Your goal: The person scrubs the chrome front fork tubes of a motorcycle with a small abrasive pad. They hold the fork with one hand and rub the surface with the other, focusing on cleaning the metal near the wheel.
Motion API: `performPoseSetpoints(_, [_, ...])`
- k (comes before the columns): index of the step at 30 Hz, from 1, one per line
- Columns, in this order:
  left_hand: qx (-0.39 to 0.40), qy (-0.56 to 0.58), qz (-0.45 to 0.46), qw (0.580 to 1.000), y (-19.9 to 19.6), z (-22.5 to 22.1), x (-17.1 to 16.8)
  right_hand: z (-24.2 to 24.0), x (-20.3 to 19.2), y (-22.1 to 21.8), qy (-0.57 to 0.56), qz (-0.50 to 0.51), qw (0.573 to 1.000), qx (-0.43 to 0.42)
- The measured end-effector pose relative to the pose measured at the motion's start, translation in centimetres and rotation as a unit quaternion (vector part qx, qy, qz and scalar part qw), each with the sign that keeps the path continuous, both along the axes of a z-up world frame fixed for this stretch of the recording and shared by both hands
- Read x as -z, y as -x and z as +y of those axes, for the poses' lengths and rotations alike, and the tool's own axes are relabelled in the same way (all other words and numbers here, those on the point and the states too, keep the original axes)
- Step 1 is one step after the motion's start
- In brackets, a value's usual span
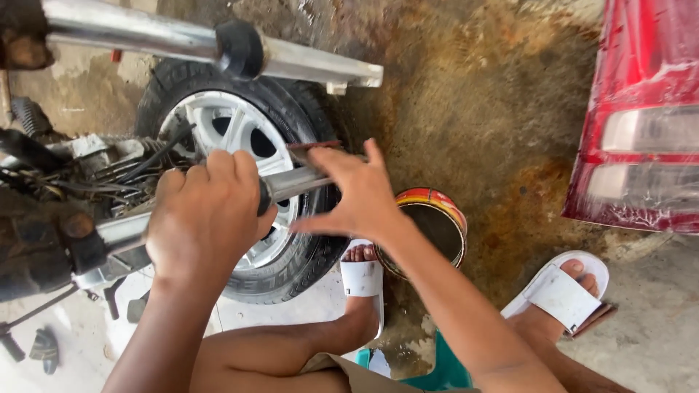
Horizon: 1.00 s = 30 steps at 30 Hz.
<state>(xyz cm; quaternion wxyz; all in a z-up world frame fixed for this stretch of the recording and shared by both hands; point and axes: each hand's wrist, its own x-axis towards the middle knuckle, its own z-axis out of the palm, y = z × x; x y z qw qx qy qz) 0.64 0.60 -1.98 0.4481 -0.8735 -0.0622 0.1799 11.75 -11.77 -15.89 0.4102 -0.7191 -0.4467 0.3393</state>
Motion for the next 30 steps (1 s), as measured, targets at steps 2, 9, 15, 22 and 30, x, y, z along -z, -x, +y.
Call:
performPoseSetpoints(2, [-0.004,-0.004,0.002,1.000,0.4,-0.2,-0.2,-0.2,-2.5,0.0,0.042,-0.006,0.998,-0.041])
performPoseSetpoints(9, [-0.016,0.009,0.007,1.000,0.2,-0.1,0.0,-0.4,2.1,-0.9,-0.074,0.115,0.991,-0.008])
performPoseSetpoints(15, [-0.006,0.006,-0.008,1.000,0.4,0.0,0.3,-1.2,3.2,-3.5,-0.069,0.279,0.957,0.034])
performPoseSetpoints(22, [-0.004,-0.001,-0.011,1.000,0.3,0.0,0.3,-1.1,0.3,-5.5,0.045,0.203,0.978,-0.028])
performPoseSetpoints(30, [0.000,-0.005,-0.014,1.000,0.4,0.0,0.3,-2.4,-0.1,-6.1,0.057,0.102,0.990,0.074])
